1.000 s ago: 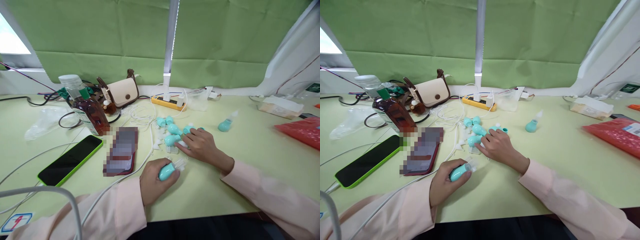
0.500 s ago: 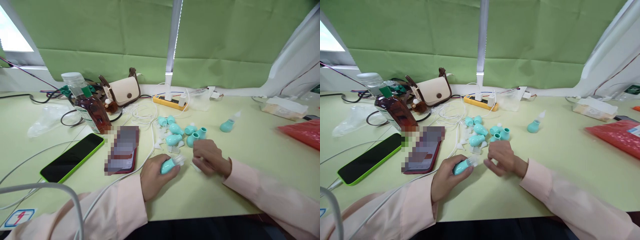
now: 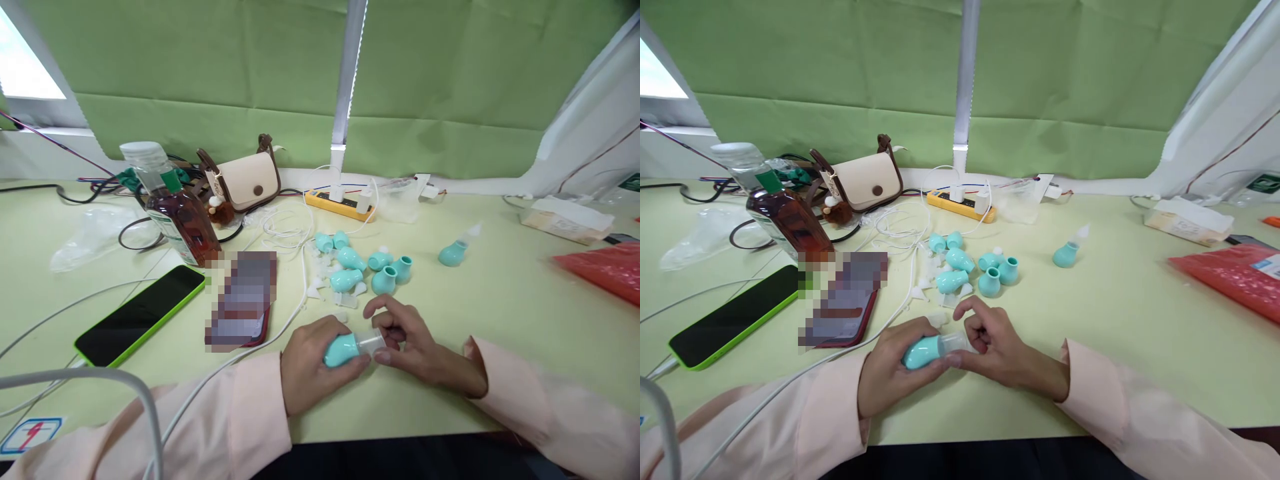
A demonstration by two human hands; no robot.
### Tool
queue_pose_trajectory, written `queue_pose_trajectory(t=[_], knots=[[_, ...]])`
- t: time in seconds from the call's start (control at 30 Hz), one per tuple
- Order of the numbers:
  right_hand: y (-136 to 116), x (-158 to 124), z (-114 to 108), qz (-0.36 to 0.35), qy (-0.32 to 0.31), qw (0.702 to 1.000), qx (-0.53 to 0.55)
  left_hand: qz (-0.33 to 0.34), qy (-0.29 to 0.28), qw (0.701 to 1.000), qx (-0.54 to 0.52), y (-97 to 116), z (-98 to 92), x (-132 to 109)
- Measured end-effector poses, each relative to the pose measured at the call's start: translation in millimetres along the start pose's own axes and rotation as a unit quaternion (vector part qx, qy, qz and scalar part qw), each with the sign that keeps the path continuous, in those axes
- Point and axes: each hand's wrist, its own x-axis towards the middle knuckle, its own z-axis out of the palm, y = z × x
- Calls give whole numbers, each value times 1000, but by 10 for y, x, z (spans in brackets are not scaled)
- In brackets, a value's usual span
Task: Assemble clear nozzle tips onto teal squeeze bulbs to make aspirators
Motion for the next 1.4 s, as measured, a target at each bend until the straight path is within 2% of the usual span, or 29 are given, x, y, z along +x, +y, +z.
queue_pose_trajectory(t=[0.03,0.1,0.17,0.23,0.47,0.63,0.9,1.07,1.17,1.27,1.33,1.4], knots=[[-29,-1,22,2,-20,1000,-8,15,-22,1000,2,1,5,-15],[-76,-3,57,-40,-46,996,-60,49,-69,996,0,-4,7,-32],[-102,0,77,-103,-56,988,-104,86,-112,990,-8,-12,-5,-25],[-107,10,87,-129,-54,984,-107,102,-138,985,-17,-18,-24,-4],[-58,46,121,-64,-57,996,15,81,-164,981,-57,-43,-48,34],[-6,60,145,-50,-69,988,125,100,-174,977,-73,-79,-34,30],[90,68,203,-32,-60,972,226,132,-163,976,-63,-108,-20,6],[137,64,226,-27,-33,975,218,149,-150,976,-60,-114,-35,29],[157,86,208,-66,52,977,195,136,-103,984,-46,-111,-50,49],[126,96,177,-113,148,965,187,106,-40,993,7,-114,-48,61],[71,65,174,-156,137,960,189,82,-25,994,67,-123,-41,69],[1,5,196,-207,70,958,184,59,-31,990,125,-135,-35,82]])
